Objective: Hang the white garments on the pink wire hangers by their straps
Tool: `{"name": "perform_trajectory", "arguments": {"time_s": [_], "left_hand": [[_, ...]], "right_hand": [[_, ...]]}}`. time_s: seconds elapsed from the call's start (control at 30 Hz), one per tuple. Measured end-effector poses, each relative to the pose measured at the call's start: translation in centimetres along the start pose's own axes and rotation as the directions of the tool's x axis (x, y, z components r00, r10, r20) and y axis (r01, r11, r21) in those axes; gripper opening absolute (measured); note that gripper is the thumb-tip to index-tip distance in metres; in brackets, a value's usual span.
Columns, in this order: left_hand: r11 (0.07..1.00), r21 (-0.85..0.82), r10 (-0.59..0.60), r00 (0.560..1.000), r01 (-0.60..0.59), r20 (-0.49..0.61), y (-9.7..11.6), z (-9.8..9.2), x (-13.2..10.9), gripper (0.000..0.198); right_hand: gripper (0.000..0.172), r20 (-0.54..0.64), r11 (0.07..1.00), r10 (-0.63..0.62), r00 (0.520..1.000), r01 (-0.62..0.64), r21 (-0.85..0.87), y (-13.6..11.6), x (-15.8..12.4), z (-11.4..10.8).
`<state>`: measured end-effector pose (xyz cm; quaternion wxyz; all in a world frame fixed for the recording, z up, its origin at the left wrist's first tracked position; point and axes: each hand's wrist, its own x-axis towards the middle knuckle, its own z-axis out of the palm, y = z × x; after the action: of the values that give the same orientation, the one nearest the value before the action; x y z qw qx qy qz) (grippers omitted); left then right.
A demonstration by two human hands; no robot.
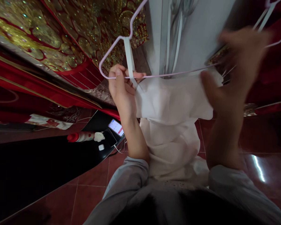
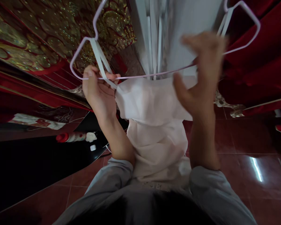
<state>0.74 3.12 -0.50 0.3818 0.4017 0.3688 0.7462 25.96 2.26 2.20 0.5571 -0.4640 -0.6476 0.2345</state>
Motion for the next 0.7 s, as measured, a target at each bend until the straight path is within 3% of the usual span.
{"name": "perform_trajectory", "arguments": {"time_s": [0.1, 0.2, 0.33, 0.4, 0.47, 0.57, 0.63, 0.7], "left_hand": [[0.999, 0.03, 0.03, 1.0, -0.03, -0.002, -0.1, 0.3, -1.0, 0.026], [0.985, 0.138, 0.098, 0.995, -0.1, 0.015, 0.5, 0.3, -2.7, 0.029], [0.897, 0.407, 0.14, 0.984, -0.174, 0.112, 3.7, 0.3, -4.7, 0.025], [0.885, 0.441, 0.082, 0.983, -0.147, 0.164, 5.7, 0.5, -4.6, 0.022], [0.921, 0.38, 0.035, 0.989, -0.089, 0.147, 7.5, 0.5, -3.7, 0.018], [0.991, 0.137, 0.0, 0.998, -0.009, 0.064, 9.3, 0.1, -1.5, 0.022], [0.999, -0.025, 0.024, 0.998, -0.022, 0.063, 9.6, -0.7, -0.2, 0.035], [0.994, -0.071, 0.085, 0.995, -0.082, 0.045, 9.0, -1.7, 0.3, 0.042]], "right_hand": [[0.061, 0.121, 0.98, -0.101, 0.988, 0.12, -0.161, 0.6, -2.9, 2.3], [0.047, -0.004, 0.961, -0.196, 0.981, 0.191, -0.199, 1.0, -4.5, 3.8], [0.039, -0.025, 0.971, -0.186, 0.982, 0.18, -0.159, 1.2, -4.8, 5.3], [0.04, -0.005, 0.975, -0.162, 0.987, 0.159, -0.154, 1.4, -4.7, 5.8], [0.04, 0.01, 0.978, -0.153, 0.988, 0.153, -0.14, 1.8, -4.6, 6.0], [0.039, -0.015, 0.976, -0.187, 0.982, 0.184, -0.116, 2.2, -4.5, 5.7], [0.038, -0.03, 0.972, -0.206, 0.978, 0.201, -0.122, 2.3, -4.5, 5.2], [0.037, -0.028, 0.97, -0.204, 0.978, 0.199, -0.14, 2.2, -4.4, 4.9]]}}
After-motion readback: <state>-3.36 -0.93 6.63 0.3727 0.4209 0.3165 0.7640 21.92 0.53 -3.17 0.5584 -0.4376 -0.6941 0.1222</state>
